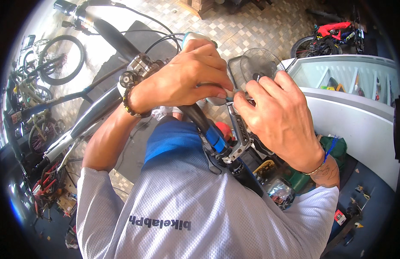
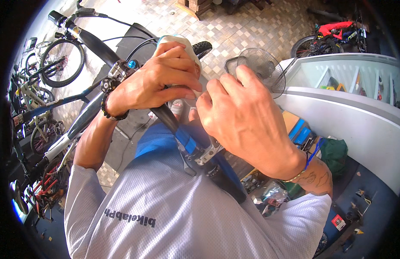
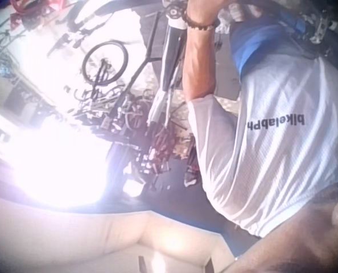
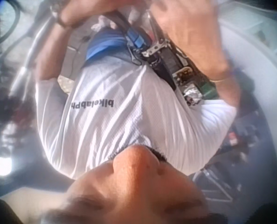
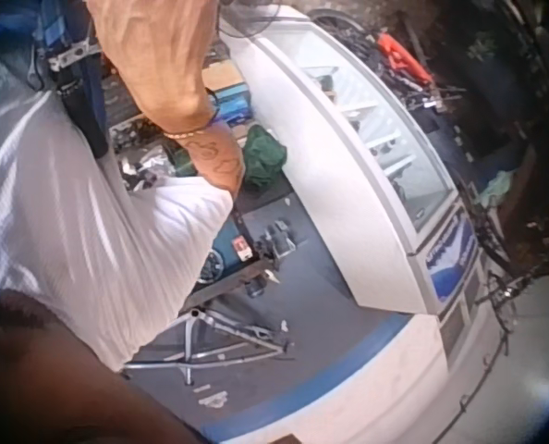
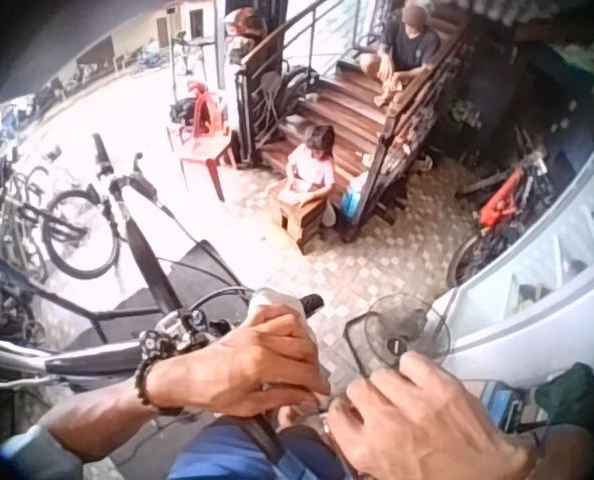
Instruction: The person cleans the handlebar and brake lever area of a bicycle using a cloth and a small tool. They wipe the components repeatedly and use the tool to clean crevices around the brake lever.
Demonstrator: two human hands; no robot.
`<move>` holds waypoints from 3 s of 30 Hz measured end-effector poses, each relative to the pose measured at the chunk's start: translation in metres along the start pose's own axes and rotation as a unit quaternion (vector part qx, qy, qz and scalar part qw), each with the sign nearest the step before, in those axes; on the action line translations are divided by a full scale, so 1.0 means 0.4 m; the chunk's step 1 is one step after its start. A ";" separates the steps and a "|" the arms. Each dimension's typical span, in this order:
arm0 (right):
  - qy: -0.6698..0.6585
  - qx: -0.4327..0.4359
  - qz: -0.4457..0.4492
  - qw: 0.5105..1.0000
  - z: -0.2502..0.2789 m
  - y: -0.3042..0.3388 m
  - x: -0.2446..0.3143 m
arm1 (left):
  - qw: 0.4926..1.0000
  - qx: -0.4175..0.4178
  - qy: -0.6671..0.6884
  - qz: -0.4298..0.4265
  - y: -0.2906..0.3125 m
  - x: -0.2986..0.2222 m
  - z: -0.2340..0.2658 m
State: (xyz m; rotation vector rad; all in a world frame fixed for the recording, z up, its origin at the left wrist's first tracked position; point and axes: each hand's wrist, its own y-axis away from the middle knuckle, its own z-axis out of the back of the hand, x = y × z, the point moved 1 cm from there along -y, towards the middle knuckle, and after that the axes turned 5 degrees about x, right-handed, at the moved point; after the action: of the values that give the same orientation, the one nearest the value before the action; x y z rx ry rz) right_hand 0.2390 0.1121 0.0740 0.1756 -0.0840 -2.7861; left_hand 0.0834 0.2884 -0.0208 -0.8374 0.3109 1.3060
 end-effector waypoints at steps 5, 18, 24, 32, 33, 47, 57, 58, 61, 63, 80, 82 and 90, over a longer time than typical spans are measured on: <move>0.030 0.011 -0.020 0.999 -0.010 -0.003 0.009 | 1.000 0.021 -0.004 0.002 -0.004 0.002 -0.005; 0.032 -0.107 0.014 0.994 -0.106 0.026 -0.028 | 0.997 0.072 0.024 0.008 -0.018 0.009 -0.004; 0.028 -0.133 0.033 0.990 -0.121 0.024 -0.043 | 0.996 0.083 0.020 0.009 -0.018 0.010 -0.003; -0.340 -0.211 -0.046 0.915 -0.364 0.058 -0.020 | 0.994 0.103 0.043 0.020 -0.015 0.011 -0.008; -0.462 -0.253 -0.093 0.845 -0.444 0.068 0.025 | 0.993 0.112 0.038 0.018 -0.022 0.014 -0.009; -0.696 -0.395 -0.241 0.549 -0.550 0.058 0.214 | 0.944 0.265 0.165 0.105 -0.081 0.018 0.067; -0.375 -0.299 -0.125 0.869 -0.399 0.101 0.097 | 0.808 0.479 0.305 0.158 -0.174 0.091 0.042; -0.352 -0.276 -0.121 0.886 -0.383 0.104 0.081 | 0.808 0.481 0.302 0.157 -0.176 0.089 0.042; -0.311 -0.239 -0.091 0.916 -0.327 0.100 0.029 | 0.814 0.469 0.307 0.154 -0.169 0.089 0.043; -0.338 -0.236 -0.076 0.908 -0.326 0.090 0.019 | 0.818 0.454 0.315 0.157 -0.159 0.084 0.047; -0.560 -0.228 -0.067 0.794 -0.401 0.072 0.056 | 0.848 0.418 0.269 0.184 -0.130 0.059 0.058; -0.566 -0.223 -0.066 0.791 -0.404 0.075 0.055 | 0.852 0.403 0.288 0.170 -0.122 0.067 0.049; -0.416 -0.196 -0.037 0.887 -0.329 0.073 0.003 | 0.853 0.402 0.284 0.172 -0.123 0.069 0.047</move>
State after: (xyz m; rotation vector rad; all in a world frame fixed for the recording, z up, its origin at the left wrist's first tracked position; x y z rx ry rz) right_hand 0.2651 0.0794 -0.0544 -1.1320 0.2832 -2.6614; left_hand 0.1320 0.3200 -0.0076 -0.4175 1.4310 1.0585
